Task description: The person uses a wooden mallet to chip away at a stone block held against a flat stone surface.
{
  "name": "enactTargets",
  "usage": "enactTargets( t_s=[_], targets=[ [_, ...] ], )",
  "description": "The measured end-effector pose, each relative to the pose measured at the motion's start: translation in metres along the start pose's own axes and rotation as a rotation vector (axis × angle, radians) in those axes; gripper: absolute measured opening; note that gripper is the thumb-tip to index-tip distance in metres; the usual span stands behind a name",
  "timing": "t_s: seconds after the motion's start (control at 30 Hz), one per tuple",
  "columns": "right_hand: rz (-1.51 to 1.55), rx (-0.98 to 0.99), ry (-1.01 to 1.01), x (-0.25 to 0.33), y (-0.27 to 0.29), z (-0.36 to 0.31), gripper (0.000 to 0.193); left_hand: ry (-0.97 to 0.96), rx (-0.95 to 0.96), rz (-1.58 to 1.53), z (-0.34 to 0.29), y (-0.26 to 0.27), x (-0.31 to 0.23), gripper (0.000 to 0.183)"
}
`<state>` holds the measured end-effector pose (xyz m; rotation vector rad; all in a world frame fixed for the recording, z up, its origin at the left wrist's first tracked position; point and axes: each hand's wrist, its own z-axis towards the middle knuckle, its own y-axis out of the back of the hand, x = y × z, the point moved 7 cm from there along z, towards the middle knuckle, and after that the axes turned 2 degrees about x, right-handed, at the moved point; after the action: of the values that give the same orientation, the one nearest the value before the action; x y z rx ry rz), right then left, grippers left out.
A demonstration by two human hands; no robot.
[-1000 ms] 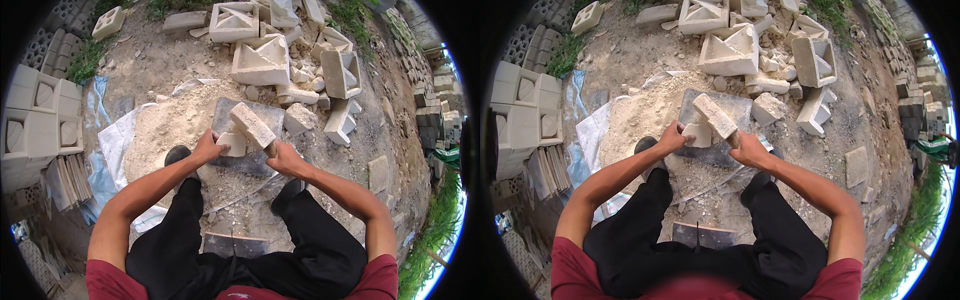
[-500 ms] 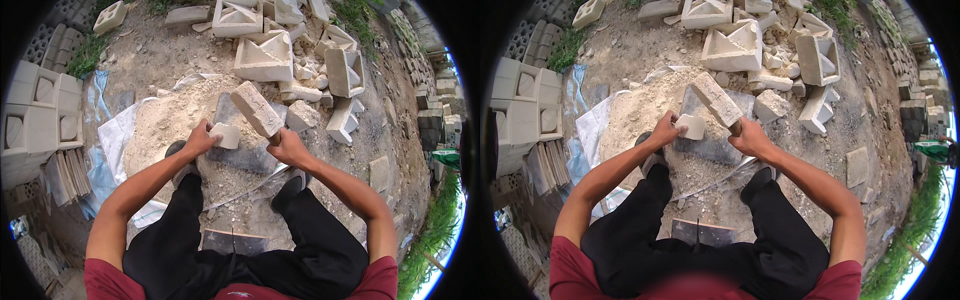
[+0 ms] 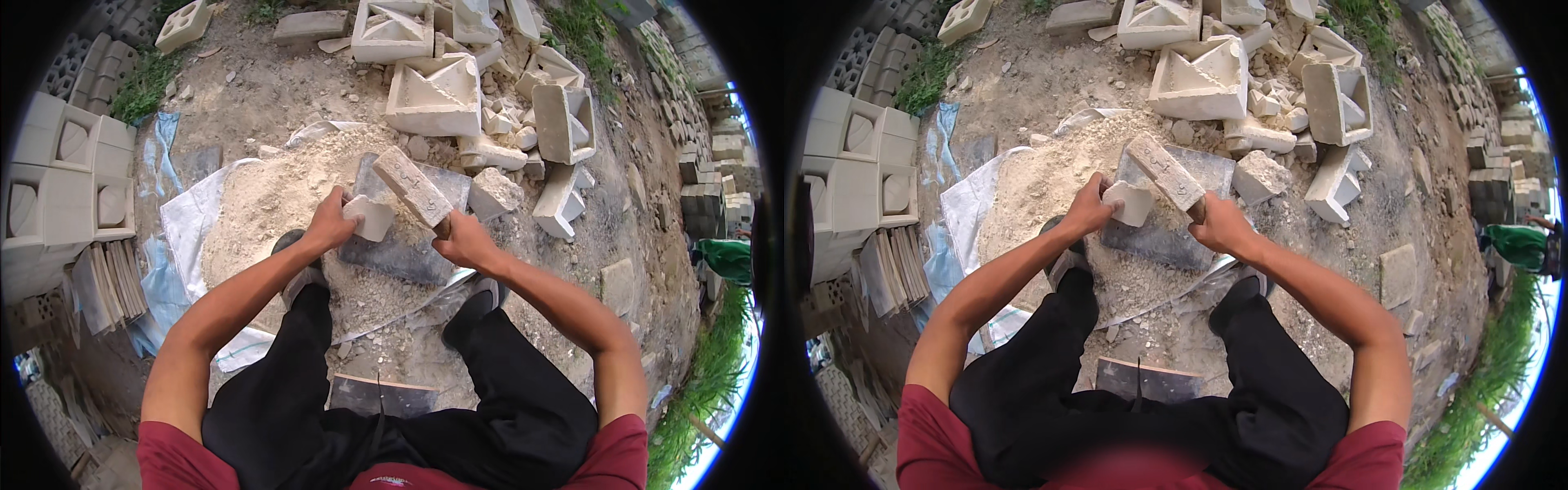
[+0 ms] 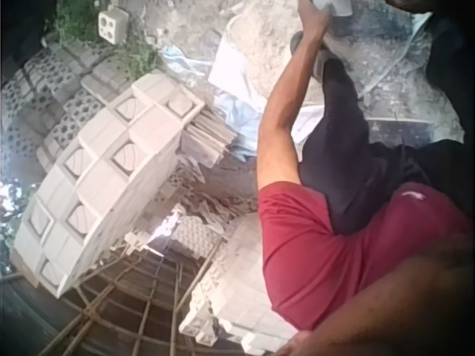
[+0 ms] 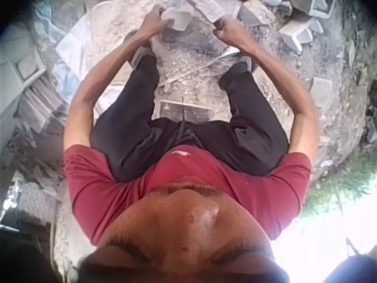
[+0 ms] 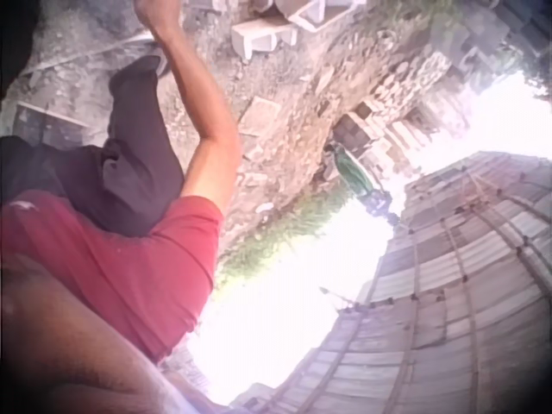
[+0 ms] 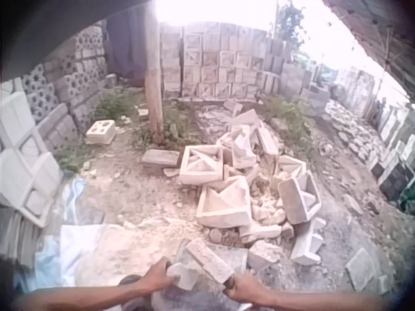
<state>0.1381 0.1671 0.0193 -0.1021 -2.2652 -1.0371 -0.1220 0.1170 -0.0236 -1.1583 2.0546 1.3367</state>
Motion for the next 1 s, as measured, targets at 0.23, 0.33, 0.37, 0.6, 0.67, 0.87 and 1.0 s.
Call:
enactTargets(
  t_s=[0.23,0.33,0.37,0.6,0.67,0.87,1.0],
  targets=[
    [0.018,0.055,-0.001,0.003,0.001,0.006,0.045,0.071,0.013,-0.036,0.008,0.008,0.020,0.038],
    [0.105,0.011,0.027,0.022,-0.002,-0.009,0.049,0.072,0.022,-0.034,0.009,0.010,0.019,0.040],
    [0.118,-0.003,0.031,0.019,-0.011,-0.013,0.050,0.054,0.024,-0.027,0.010,0.011,0.017,0.041],
    [0.033,0.069,-0.034,0.005,-0.015,-0.010,0.048,0.020,0.029,-0.029,0.018,0.011,0.019,0.042],
    [0.106,0.093,-0.056,0.020,-0.005,-0.007,0.049,0.034,0.017,-0.034,0.016,0.013,0.024,0.040],
    [0.067,-0.003,-0.021,-0.016,-0.010,0.000,0.051,-0.031,0.071,0.034,0.016,0.013,0.012,0.041],
    [0.042,0.042,-0.085,-0.016,0.000,0.006,0.047,-0.115,0.002,0.058,0.011,0.015,0.020,0.044]
  ],
)
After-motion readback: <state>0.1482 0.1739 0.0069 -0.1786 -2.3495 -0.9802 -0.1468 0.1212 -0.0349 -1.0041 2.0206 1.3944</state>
